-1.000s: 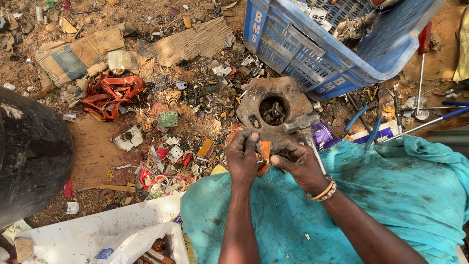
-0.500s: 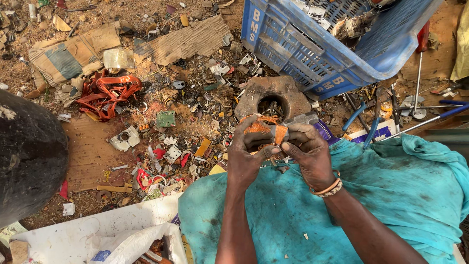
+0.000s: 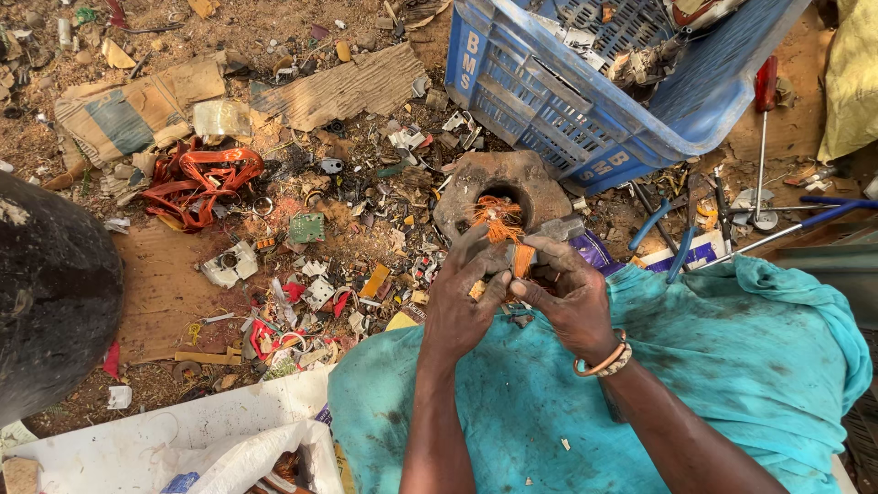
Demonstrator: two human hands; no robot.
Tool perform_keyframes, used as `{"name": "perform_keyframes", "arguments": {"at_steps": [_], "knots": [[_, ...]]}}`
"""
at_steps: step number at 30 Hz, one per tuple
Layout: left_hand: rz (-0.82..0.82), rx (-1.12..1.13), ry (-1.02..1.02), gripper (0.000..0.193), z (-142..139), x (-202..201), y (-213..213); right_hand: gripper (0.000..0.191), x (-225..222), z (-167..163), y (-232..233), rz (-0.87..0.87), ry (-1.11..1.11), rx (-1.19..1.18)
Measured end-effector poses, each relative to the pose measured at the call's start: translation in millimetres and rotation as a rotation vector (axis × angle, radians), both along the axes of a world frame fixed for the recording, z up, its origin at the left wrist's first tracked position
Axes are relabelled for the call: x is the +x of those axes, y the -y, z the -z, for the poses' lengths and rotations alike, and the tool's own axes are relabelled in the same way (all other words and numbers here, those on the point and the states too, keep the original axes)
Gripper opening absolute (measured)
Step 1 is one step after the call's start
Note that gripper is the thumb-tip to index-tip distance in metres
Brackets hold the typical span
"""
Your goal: The person sits on the ground and hammers bundles of orange copper wire on a stone anvil block to flatten and loosen them, then pulls the wire strands apart by hand and places the processed wire into a white sack. At the end they use pliers to work on a small scrap component.
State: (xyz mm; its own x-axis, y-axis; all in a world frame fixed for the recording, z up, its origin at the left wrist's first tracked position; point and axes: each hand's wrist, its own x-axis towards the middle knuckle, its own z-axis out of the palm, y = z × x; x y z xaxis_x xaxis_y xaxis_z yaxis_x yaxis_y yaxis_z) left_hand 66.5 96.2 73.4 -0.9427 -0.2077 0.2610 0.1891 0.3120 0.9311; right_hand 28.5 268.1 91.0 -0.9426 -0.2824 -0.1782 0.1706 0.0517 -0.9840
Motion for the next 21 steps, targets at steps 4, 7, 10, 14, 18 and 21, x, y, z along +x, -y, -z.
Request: {"name": "perform_keyframes", "arguments": {"at_steps": [4, 7, 10, 14, 18, 21], "knots": [[-0.123, -0.025, -0.010, 0.009, -4, 0, 0, 0.059, 5, 3, 2, -0.010, -0.011, -0.041], [-0.287, -0.064, 0.033, 0.010, -4, 1, 1, 0.056, 11, 8, -1, 0.001, 0.001, -0.124], [-0.437, -0.148, -0.026, 0.012, -4, 1, 1, 0.055, 17, 14, -5, -0.006, 0.097, -0.167], [-0.445, 0.073, -0.023, 0.025, -5, 0, -3, 0.054, 20, 19, -7, 0.098, 0.150, -0.267], [-0.014, 0.299, 0.329, 0.021, -2, -2, -7, 0.055, 15, 16, -8, 0.088, 0.090, -0.259], [0.033, 0.145, 0.192, 0.018, 2, -2, -10, 0.057, 12, 12, -8, 0.086, 0.121, -0.180]]}}
